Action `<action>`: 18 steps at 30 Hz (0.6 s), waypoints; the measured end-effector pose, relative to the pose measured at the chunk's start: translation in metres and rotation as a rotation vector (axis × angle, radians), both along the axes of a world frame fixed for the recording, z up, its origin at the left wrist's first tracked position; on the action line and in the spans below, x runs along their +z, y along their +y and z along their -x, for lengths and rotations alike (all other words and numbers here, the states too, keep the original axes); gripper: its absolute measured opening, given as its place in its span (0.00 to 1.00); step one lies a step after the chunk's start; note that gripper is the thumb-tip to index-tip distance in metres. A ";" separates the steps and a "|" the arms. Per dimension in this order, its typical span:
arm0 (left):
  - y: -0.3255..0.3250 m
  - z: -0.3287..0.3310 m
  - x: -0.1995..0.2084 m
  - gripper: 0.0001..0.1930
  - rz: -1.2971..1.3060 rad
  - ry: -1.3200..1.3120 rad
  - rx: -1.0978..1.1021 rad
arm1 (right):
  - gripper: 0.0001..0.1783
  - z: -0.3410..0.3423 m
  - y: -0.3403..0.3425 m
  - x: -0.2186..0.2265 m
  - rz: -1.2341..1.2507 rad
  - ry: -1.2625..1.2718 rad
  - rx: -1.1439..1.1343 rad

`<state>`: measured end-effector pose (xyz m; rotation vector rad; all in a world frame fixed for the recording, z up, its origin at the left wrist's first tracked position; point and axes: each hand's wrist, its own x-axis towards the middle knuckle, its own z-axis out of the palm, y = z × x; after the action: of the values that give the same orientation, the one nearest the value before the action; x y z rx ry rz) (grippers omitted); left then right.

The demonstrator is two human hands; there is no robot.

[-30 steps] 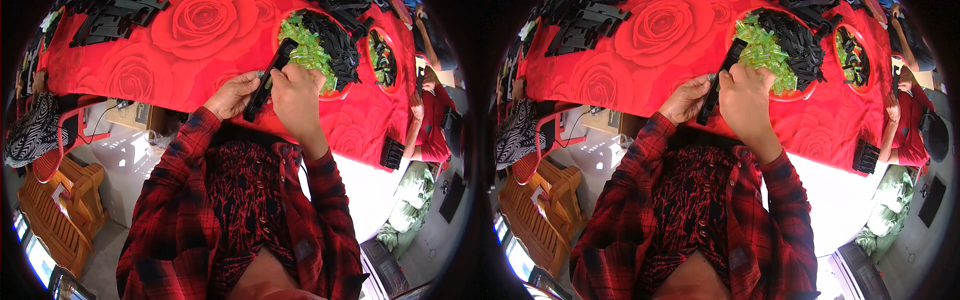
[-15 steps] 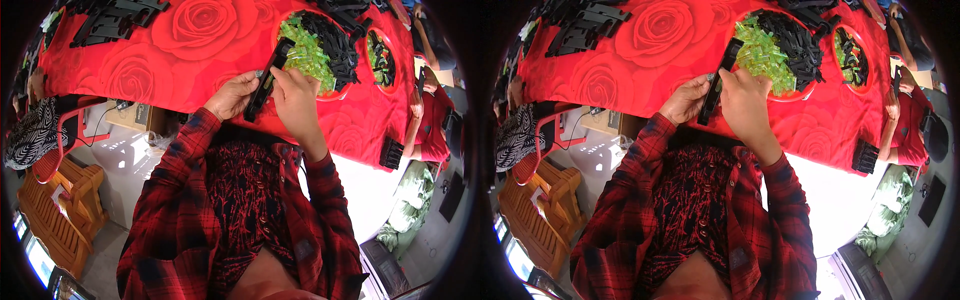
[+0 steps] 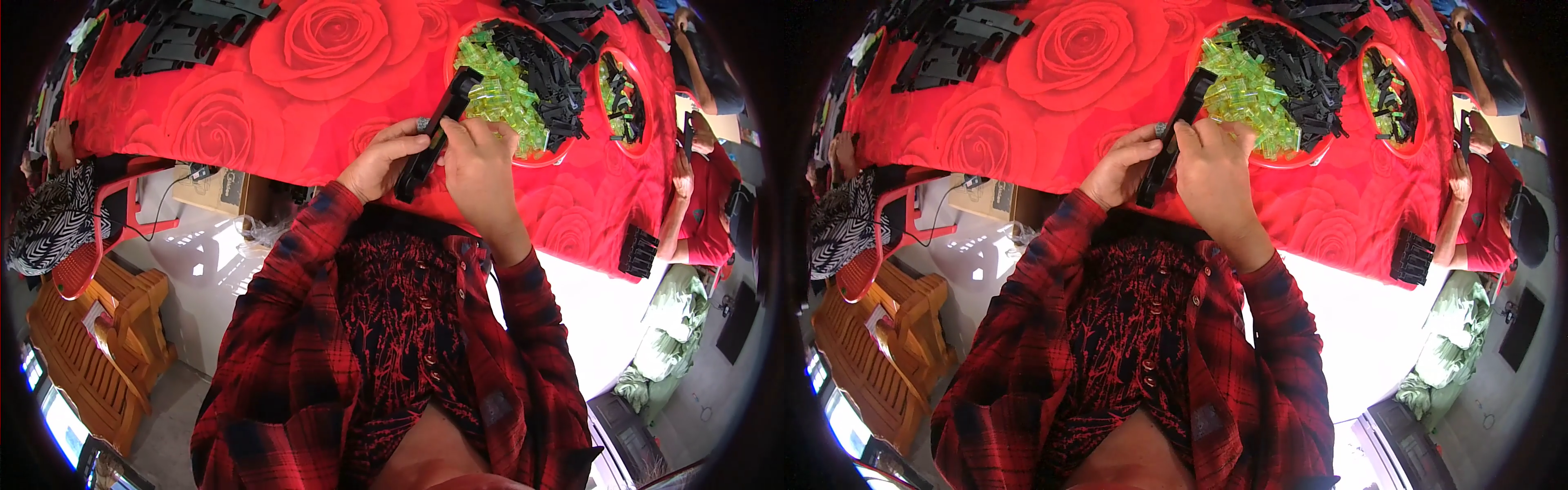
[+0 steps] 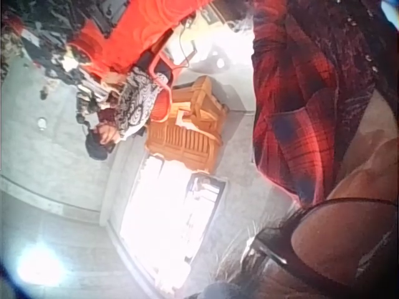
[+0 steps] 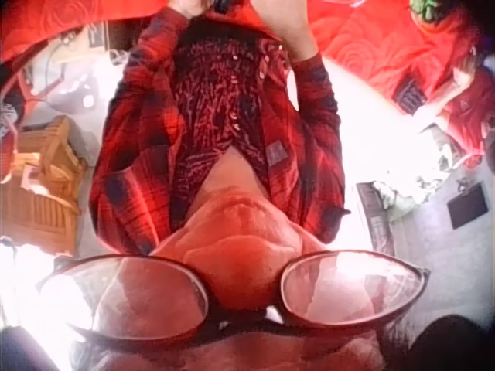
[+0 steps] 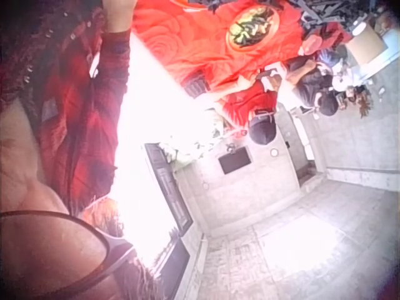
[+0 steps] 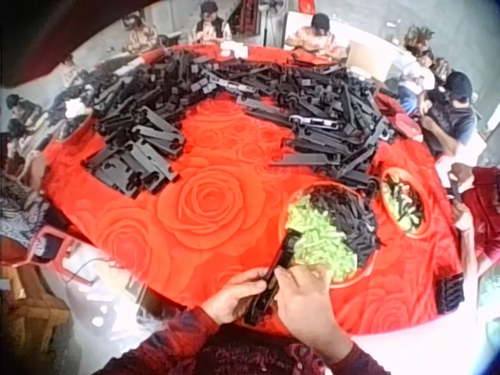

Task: The person assembles plastic toy components by hand, inserting small green pieces into black plastic parts and placing the assembled items into a box.

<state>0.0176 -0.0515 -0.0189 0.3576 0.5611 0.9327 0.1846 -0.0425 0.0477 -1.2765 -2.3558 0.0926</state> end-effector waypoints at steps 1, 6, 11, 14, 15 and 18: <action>-0.001 -0.003 0.002 0.16 -0.022 0.088 0.048 | 0.17 0.000 0.000 0.001 -0.001 0.000 0.001; -0.003 -0.008 0.007 0.13 -0.028 0.180 0.088 | 0.17 -0.004 0.000 0.002 0.085 0.215 -0.049; -0.006 -0.011 0.021 0.11 -0.047 0.217 0.080 | 0.14 -0.005 0.001 0.005 0.172 0.491 -0.162; -0.008 -0.015 0.022 0.11 -0.076 0.252 0.098 | 0.11 -0.004 0.001 0.006 0.210 0.591 -0.200; -0.008 -0.015 0.023 0.11 -0.096 0.265 0.100 | 0.10 -0.003 0.001 0.007 0.189 0.583 -0.211; -0.007 -0.019 0.014 0.11 -0.137 0.274 0.115 | 0.08 -0.003 -0.002 0.006 0.112 0.416 -0.189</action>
<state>0.0369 -0.0587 -0.0048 0.5869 0.7762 1.0433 0.1878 -0.0446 0.0537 -1.3729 -1.8925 0.3952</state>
